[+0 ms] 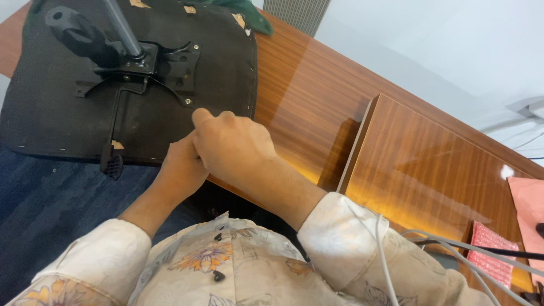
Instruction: The person uses a screwdriver to tighten screws on the underside of an overturned chair base. They systematically work through multiple screw locations, rotating the chair slightly to access different areas.
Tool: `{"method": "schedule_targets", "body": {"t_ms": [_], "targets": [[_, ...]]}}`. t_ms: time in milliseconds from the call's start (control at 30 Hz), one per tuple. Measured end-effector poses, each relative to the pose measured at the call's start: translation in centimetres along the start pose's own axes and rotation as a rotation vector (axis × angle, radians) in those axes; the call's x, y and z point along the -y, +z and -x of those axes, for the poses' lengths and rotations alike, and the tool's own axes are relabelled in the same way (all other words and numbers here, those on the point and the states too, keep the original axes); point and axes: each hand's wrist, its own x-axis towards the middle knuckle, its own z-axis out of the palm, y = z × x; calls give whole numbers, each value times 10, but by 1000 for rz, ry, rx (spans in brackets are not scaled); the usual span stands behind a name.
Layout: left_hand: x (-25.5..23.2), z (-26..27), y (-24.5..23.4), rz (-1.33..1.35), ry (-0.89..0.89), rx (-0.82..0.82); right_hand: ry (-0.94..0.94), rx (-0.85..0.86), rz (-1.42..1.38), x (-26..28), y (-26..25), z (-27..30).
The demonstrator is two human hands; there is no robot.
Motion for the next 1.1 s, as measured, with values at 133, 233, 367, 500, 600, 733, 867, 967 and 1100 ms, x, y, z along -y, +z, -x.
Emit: {"method": "schedule_targets", "body": {"t_ms": [133,233,367,500,600,733,867,967,1100], "targets": [[-2,-5,-1,-85,-102,68,9,111,13,-4,-10,-3],[-2,-7,-1,-79,-66,59,-114,89,34,-7,-12,-3],[0,-12,2,-214,-85,61,-198,13,62,-7,-4,-4],[8,-9,3,-105,-153,23,-229,-54,50,-9,6,-2],[15,-8,4,-221,-67,37,-191,-71,80,-7,10,-3],[14,-5,10,-16,25,-53,-76,-59,33,-6,3,-4],[1,-3,13,-2,-76,10,-79,66,30,-11,-9,-1],[-4,6,13,-36,-136,8,-110,82,9,-12,-13,4],[17,33,13,-19,-116,6,-127,9,60,-10,-6,1]]}}
